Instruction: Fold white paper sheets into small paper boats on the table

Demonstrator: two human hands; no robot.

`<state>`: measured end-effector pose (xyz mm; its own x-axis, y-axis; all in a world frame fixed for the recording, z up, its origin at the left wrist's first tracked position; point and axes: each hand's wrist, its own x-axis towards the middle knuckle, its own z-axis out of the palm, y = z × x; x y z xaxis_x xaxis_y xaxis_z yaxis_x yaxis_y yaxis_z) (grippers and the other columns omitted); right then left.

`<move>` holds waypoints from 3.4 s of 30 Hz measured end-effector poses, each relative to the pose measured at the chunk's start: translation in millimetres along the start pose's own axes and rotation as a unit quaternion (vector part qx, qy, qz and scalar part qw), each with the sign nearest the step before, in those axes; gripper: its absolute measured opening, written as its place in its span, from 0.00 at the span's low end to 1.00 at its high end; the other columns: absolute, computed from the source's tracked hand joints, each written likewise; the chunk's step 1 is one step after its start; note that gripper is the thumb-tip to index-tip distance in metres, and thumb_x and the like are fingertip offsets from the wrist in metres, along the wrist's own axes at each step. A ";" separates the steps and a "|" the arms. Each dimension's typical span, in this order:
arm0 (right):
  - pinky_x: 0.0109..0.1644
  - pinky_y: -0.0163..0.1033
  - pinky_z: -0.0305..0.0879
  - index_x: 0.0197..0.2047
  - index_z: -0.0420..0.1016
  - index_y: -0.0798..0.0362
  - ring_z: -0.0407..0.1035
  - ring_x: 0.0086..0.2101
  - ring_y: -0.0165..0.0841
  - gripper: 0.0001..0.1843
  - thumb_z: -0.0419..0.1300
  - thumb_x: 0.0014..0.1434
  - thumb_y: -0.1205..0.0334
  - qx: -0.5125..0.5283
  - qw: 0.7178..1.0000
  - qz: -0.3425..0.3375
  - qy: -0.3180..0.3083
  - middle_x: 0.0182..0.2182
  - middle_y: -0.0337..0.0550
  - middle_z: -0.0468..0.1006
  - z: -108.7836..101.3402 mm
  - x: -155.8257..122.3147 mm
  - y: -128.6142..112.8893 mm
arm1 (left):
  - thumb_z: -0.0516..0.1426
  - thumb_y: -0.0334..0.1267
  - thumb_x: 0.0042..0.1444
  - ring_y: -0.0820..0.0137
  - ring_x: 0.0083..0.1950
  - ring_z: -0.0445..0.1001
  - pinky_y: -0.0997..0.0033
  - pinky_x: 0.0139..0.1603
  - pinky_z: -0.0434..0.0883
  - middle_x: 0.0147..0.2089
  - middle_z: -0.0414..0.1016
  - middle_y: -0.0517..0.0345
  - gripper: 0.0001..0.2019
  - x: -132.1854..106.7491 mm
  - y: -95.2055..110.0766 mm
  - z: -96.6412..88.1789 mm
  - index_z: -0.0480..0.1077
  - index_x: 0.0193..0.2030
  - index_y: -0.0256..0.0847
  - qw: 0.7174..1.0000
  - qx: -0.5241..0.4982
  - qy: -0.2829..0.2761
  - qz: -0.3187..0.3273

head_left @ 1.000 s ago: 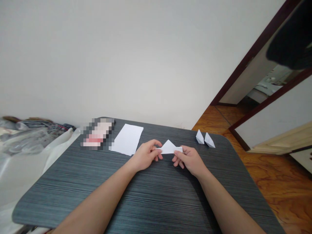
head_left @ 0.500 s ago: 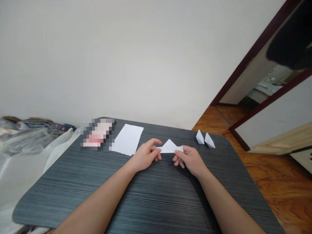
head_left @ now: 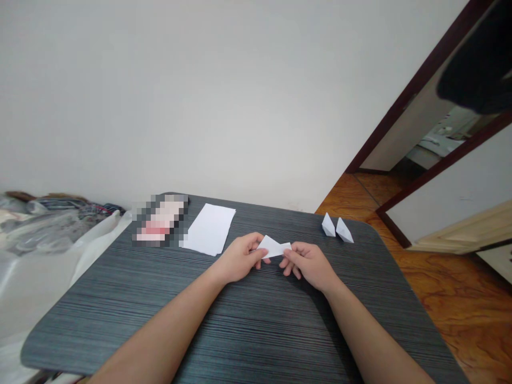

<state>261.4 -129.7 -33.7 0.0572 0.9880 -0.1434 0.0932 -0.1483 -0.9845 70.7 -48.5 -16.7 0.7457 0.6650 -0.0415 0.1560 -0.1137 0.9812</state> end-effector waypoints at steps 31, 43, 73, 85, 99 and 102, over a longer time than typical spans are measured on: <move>0.20 0.33 0.58 0.42 0.68 0.50 0.65 0.22 0.28 0.09 0.58 0.56 0.59 -0.010 0.994 -0.105 0.020 0.33 0.43 0.74 0.0 -1.2 1.0 | 0.52 0.38 0.55 0.75 0.23 0.65 0.77 0.25 0.61 0.21 0.66 0.65 0.07 -1.0 0.6 0.2 0.64 0.40 0.39 1.000 0.022 -0.005 0.010; 0.25 0.32 0.58 0.29 0.72 0.53 0.63 0.25 0.28 0.09 0.55 0.59 0.61 -0.127 0.982 -0.136 0.017 0.29 0.41 0.70 0.5 -1.5 -4.3 | 0.53 0.43 0.55 0.74 0.26 0.68 0.77 0.27 0.62 0.25 0.71 0.60 0.12 -2.2 2.8 0.1 0.71 0.37 0.37 0.995 0.077 -0.058 0.015; 0.41 0.38 0.64 0.37 0.77 0.51 0.69 0.39 0.34 0.08 0.56 0.59 0.66 -0.239 0.939 -0.246 0.015 0.38 0.44 0.74 0.6 0.1 -8.5 | 0.53 0.40 0.57 0.72 0.34 0.71 0.76 0.36 0.66 0.34 0.75 0.55 0.11 -1.8 7.9 1.4 0.73 0.30 0.37 0.981 0.151 0.042 0.110; 0.40 0.38 0.62 0.29 0.71 0.53 0.66 0.35 0.33 0.08 0.54 0.59 0.68 -0.251 0.938 -0.234 0.049 0.33 0.43 0.71 4.1 -0.1 -11.6 | 0.53 0.38 0.57 0.72 0.34 0.71 0.76 0.37 0.66 0.33 0.74 0.56 0.11 -1.2 9.3 2.2 0.74 0.30 0.37 0.977 0.169 0.026 0.127; 0.39 0.39 0.64 0.29 0.71 0.52 0.67 0.35 0.34 0.10 0.52 0.60 0.67 -0.265 0.930 -0.253 0.036 0.32 0.44 0.71 5.2 -2.0 -17.1 | 0.55 0.38 0.55 0.70 0.37 0.72 0.74 0.40 0.66 0.37 0.76 0.56 0.09 -0.9 7.6 4.3 0.74 0.37 0.39 0.979 0.172 0.031 0.107; 0.40 0.39 0.64 0.30 0.71 0.52 0.67 0.35 0.34 0.10 0.52 0.61 0.66 -0.273 0.928 -0.254 0.026 0.32 0.44 0.72 6.0 -2.3 -17.0 | 0.55 0.40 0.55 0.70 0.38 0.72 0.74 0.40 0.66 0.37 0.76 0.57 0.10 -1.3 7.7 4.6 0.74 0.39 0.40 0.980 0.169 0.026 0.099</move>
<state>253.7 -129.2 -17.2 -0.0858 0.9350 0.3440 0.6093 0.3225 -0.7244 73.9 -53.6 -9.9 0.7501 0.6411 0.1624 0.2237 -0.4770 0.8499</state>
